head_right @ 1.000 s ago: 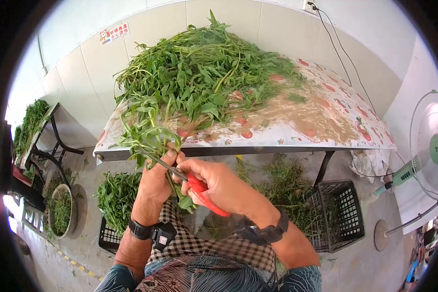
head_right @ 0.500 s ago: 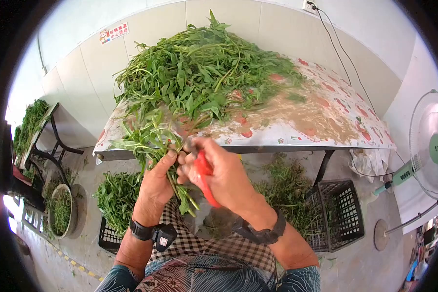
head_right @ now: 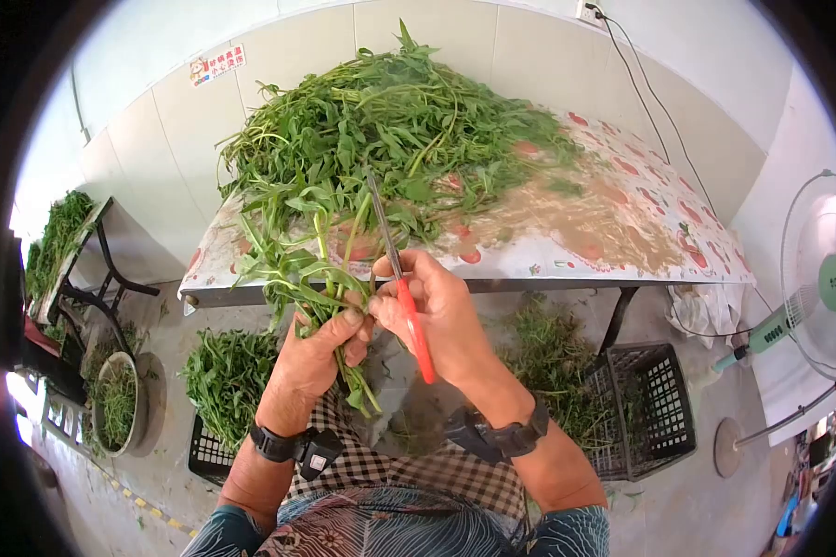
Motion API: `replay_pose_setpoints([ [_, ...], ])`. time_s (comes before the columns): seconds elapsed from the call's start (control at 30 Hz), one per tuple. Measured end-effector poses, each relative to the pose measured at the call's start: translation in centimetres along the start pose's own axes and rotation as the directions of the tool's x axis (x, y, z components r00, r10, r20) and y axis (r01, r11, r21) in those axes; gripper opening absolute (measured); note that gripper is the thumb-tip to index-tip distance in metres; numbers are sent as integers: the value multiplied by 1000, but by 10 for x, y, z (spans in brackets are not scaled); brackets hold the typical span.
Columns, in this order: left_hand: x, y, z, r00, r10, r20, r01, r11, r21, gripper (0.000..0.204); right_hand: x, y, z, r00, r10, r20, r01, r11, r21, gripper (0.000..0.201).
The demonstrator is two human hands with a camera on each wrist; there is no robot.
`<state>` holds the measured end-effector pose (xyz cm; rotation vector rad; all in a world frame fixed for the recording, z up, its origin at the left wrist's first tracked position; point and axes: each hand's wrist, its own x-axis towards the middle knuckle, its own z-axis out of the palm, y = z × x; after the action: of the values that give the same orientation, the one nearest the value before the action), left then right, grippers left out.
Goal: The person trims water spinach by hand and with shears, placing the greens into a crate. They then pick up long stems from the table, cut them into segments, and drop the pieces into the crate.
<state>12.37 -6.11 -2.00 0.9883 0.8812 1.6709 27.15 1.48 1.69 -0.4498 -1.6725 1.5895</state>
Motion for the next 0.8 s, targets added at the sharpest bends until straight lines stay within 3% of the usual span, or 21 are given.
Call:
replay_pose_setpoints([
  [0.4, 1, -8, 0, 999, -52, -4, 52, 998, -22, 20, 0, -2, -2, 996, 56, -65, -54, 997, 47, 31],
  [0.6, 2, -13, -7, 992, -99, -77, 97, 995, -29, 17, -4, -2, 2, 1000, 15, 17, -14, 996, -86, 29],
  [0.8, 3, -12, -9, 993, -102, -65, 95, 991, -94, 17, -1, 3, -3, 1000, -25, -13, 24, 994, -110, 28],
])
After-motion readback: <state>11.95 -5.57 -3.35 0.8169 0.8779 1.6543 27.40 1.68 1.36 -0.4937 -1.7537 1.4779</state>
